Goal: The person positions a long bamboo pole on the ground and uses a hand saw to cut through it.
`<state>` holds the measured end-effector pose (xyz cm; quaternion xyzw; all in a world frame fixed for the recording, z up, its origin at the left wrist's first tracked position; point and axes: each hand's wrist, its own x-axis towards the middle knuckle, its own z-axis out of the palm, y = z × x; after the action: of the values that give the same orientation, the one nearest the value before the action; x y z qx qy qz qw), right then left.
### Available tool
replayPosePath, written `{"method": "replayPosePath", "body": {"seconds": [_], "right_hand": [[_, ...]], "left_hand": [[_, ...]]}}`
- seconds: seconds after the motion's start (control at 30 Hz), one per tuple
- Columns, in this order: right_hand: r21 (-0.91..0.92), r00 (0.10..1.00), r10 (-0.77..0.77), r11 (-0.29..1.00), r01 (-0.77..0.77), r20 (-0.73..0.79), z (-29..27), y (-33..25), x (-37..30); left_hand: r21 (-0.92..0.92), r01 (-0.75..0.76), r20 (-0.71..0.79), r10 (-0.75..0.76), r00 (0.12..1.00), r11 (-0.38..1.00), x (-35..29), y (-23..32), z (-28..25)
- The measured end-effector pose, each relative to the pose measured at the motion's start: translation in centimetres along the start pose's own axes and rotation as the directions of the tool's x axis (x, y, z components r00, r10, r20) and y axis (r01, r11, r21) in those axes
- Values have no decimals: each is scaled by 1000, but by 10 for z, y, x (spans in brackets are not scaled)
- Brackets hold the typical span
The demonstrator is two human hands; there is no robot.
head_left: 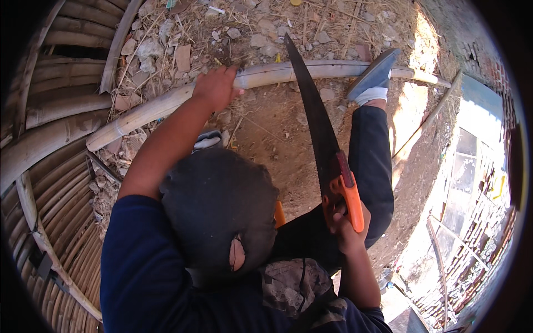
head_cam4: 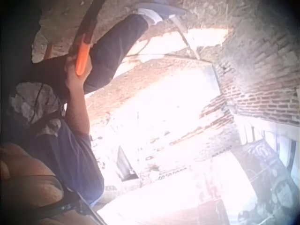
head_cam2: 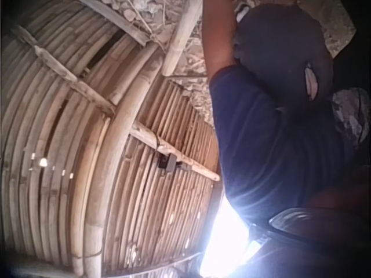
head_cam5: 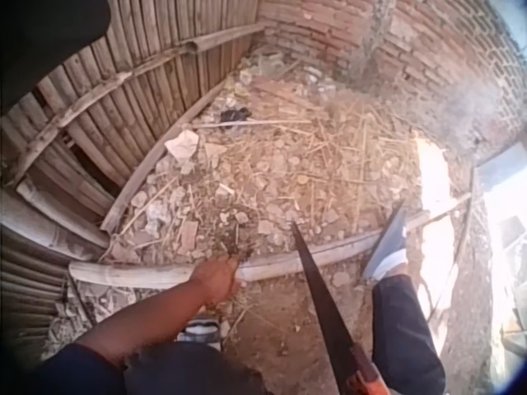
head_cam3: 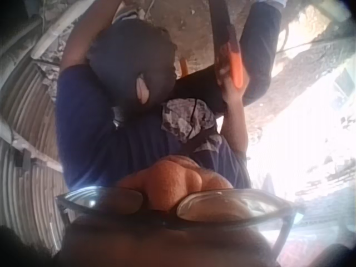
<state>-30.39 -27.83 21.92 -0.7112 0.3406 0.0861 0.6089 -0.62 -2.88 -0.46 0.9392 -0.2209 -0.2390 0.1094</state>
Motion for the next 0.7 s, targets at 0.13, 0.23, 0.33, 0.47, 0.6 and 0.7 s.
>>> {"method": "replayPosePath", "body": {"seconds": [0.13, 0.23, 0.33, 0.47, 0.6, 0.7], "right_hand": [[9, 998, 10, 1000, -10, 63, -2, 6, 8], [-5, 997, -2, 1000, 3, 73, -2, 11, 15], [-3, 993, -57, 998, 57, 105, -1, 26, 26], [15, 996, -36, 999, 35, 83, 3, 42, 33], [36, 989, -63, 998, 58, 136, 0, 52, 18], [-11, 986, -77, 997, 79, 146, 5, 52, 19]], "left_hand": [[6, 13, -6, -13, 1000, 1000, -1, 1, -1], [33, 28, 84, -31, 996, 999, 2, 0, -4], [16, 28, 113, -29, 993, 999, 3, 3, -9], [32, 20, 98, -23, 995, 999, 5, 0, -4], [44, 27, 81, -30, 996, 999, 4, 0, -3], [51, 36, 82, -40, 996, 998, 4, 3, -4]]}}
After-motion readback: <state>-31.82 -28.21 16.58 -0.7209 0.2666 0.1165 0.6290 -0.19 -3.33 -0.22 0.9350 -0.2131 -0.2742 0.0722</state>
